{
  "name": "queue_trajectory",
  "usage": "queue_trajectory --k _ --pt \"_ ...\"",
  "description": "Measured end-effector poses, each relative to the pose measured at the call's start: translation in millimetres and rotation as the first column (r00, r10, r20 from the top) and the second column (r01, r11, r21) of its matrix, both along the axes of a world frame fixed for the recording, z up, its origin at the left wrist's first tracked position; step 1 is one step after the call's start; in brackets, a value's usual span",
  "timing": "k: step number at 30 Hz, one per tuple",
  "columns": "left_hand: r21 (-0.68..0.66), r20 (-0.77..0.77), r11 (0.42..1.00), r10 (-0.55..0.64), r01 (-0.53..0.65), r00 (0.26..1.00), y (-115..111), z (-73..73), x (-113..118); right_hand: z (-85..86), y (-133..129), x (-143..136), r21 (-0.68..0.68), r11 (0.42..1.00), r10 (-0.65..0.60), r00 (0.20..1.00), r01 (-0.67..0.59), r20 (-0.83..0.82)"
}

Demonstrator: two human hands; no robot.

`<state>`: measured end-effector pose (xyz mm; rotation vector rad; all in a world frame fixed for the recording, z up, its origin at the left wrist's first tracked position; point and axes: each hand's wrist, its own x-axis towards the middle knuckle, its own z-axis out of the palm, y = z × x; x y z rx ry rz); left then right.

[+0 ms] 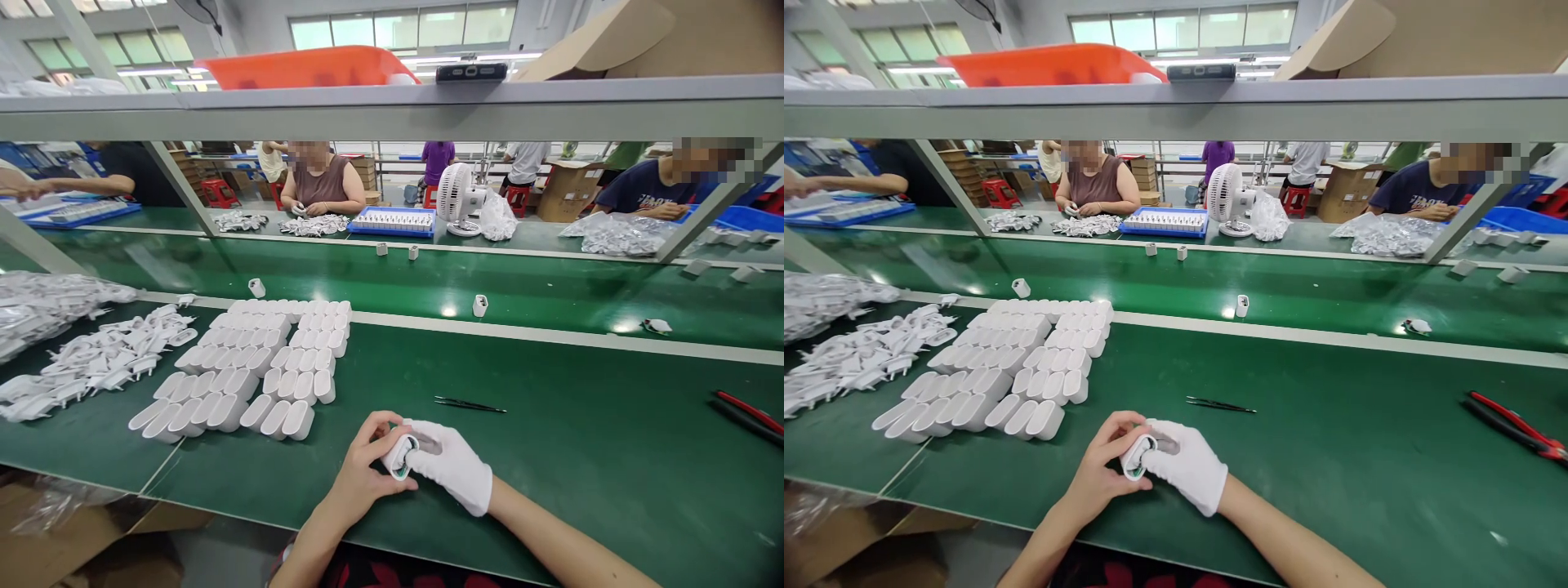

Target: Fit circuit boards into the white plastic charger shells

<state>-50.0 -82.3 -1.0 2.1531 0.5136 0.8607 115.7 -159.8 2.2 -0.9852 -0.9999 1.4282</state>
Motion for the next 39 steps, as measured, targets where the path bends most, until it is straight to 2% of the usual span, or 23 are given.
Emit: queue_trajectory --k 1,3,5,6,7,9,11,12,13,14,17,19,21,24,26,28,30,32,34,35,37,38,39 --pt "-0.033 -0.011 0.999 -0.006 0.006 1.000 -1 -0.1 1 -2.0 2 0 0.009 1.000 -0.002 1.000 0.002 -0.016" --pt "-0.148 0.006 0.989 0.004 -0.003 1.000 -5 0.2 3 -5.8 3 0 0.024 0.996 -0.085 0.996 0.086 -0.033" --pt "-0.250 0.088 0.968 0.058 -0.034 0.994 -10 2.5 5 -8.7 -1 0 0.057 0.985 -0.163 0.986 0.166 -0.044" --pt "-0.248 0.137 0.967 0.091 -0.054 0.986 -13 5.0 5 -9.4 -4 1 0.097 0.979 -0.180 0.984 0.181 -0.021" --pt "-0.193 0.183 0.978 0.109 -0.073 0.977 -15 8.6 4 -9.4 -9 3 0.160 0.970 -0.191 0.981 0.182 0.043" --pt "0.048 0.236 0.995 0.073 -0.086 0.969 -20 19.8 -1 -7.1 -21 9 0.370 0.917 -0.263 0.922 0.148 0.284" --pt "0.322 0.225 0.946 -0.047 -0.029 0.973 -25 34.6 -10 -2.2 -34 16 0.598 0.802 -0.399 0.746 0.002 0.533" --pt "0.410 0.199 0.912 -0.102 0.012 0.975 -27 42.5 -16 0.9 -38 19 0.659 0.745 -0.450 0.652 -0.103 0.610" --pt "0.461 0.164 0.886 -0.136 0.045 0.977 -29 49.9 -22 4.2 -42 21 0.677 0.709 -0.473 0.577 -0.199 0.665" --pt "0.490 0.129 0.869 -0.152 0.070 0.980 -30 56.6 -27 7.5 -45 22 0.662 0.699 -0.471 0.522 -0.271 0.711" --pt "0.581 0.062 0.806 -0.184 0.114 0.981 -33 69.8 -36 16.9 -47 19 0.579 0.731 -0.425 0.423 -0.361 0.800" --pt "0.669 0.057 0.734 -0.210 0.119 0.976 -34 73.1 -37 22.7 -47 16 0.575 0.719 -0.435 0.393 -0.390 0.810" --pt "0.721 0.076 0.687 -0.209 0.091 0.975 -35 73.4 -35 27.5 -47 15 0.588 0.690 -0.454 0.379 -0.423 0.806" --pt "0.750 0.137 0.661 -0.193 0.025 0.972 -39 71.4 -32 29.8 -50 19 0.605 0.644 -0.485 0.363 -0.468 0.796" --pt "0.744 0.152 0.668 -0.195 0.017 0.969 -40 70.3 -32 26.8 -51 21 0.615 0.631 -0.494 0.367 -0.472 0.788" --pt "0.704 0.134 0.709 -0.193 0.044 0.972 -38 69.9 -31 21.2 -50 21 0.647 0.621 -0.520 0.385 -0.443 0.762" --pt "0.609 0.132 0.792 -0.165 0.052 0.977 -34 69.0 -27 15.3 -47 19 0.704 0.610 -0.579 0.403 -0.364 0.709" --pt "0.408 0.119 0.913 -0.077 0.022 0.990 -28 64.9 -21 11.2 -41 15 0.752 0.615 -0.630 0.425 -0.238 0.650" --pt "0.099 0.056 0.995 0.012 -0.018 0.998 -24 55.7 -14 10.0 -34 9 0.761 0.625 -0.643 0.437 -0.174 0.629" --pt "-0.070 0.014 0.997 0.032 -0.031 0.999 -22 49.2 -10 10.3 -31 7 0.761 0.622 -0.637 0.444 -0.187 0.630" --pt "-0.331 -0.032 0.942 0.035 -0.044 0.999 -20 35.1 -5 12.2 -22 6 0.719 0.641 -0.566 0.467 -0.268 0.679" --pt "-0.391 -0.053 0.918 0.052 -0.069 0.997 -19 28.9 -4 13.5 -16 9 0.672 0.690 -0.512 0.476 -0.269 0.715" --pt "-0.387 -0.086 0.915 0.088 -0.114 0.992 -18 24.1 -5 15.0 -8 14 0.604 0.770 -0.457 0.482 -0.205 0.747"
